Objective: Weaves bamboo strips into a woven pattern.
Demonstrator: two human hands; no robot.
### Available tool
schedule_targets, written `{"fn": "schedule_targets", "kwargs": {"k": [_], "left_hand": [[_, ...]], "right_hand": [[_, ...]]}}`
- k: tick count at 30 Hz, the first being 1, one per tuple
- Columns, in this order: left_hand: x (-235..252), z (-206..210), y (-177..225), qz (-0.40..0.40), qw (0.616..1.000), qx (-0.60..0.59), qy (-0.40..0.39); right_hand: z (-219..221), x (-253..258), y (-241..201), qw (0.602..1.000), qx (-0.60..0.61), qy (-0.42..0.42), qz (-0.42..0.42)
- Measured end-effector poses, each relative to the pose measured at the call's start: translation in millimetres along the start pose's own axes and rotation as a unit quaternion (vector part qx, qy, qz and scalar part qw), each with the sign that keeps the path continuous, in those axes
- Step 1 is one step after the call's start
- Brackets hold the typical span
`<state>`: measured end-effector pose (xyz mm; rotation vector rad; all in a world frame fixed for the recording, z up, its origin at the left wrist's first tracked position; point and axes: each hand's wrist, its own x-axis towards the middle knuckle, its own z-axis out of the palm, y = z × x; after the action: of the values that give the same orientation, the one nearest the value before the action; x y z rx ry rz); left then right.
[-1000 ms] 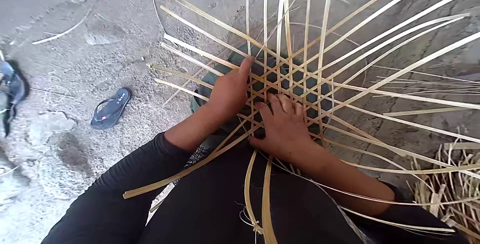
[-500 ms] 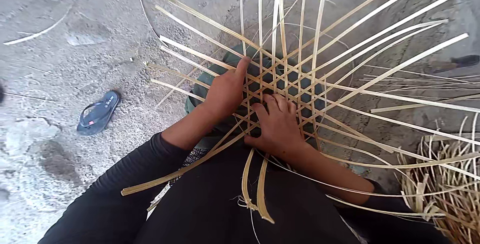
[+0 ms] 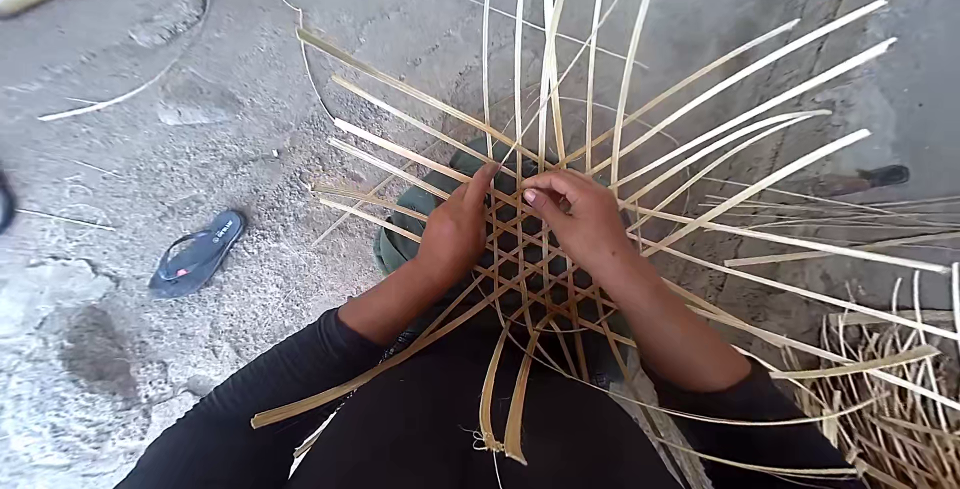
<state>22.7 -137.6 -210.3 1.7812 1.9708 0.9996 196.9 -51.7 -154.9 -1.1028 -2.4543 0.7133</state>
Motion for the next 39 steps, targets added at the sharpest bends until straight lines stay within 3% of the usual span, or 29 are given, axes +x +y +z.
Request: {"fn": "schedule_targets", "kwargs": {"k": [10,17,21,26,33,39], "left_hand": [[-6,24,-16,0.027,0.991,-0.074,0.104],[-6,28,-17,0.033,0.991,-0.084,0.102],[-7,28,-18,0.026,0.990,-0.082,0.116],[-5,29,-17,0.018,0.991,-0.075,0.107],[-6,30,-18,0.026,0.992,-0.066,0.109],[-7,30,-18,0.022,0.991,-0.069,0.111]], "right_hand": [[59,9,-3,0.996,-0.034,0.067,0.053],[43,10,8,0.998,0.009,0.032,0.048],[22,13,23,0.995,0.033,0.087,0.029],[43,16,24,0.993,-0.023,0.088,0.074],[55,15,32,0.990,0.018,0.129,0.061],[20,26,22,0.989,0.058,0.027,0.131]]}}
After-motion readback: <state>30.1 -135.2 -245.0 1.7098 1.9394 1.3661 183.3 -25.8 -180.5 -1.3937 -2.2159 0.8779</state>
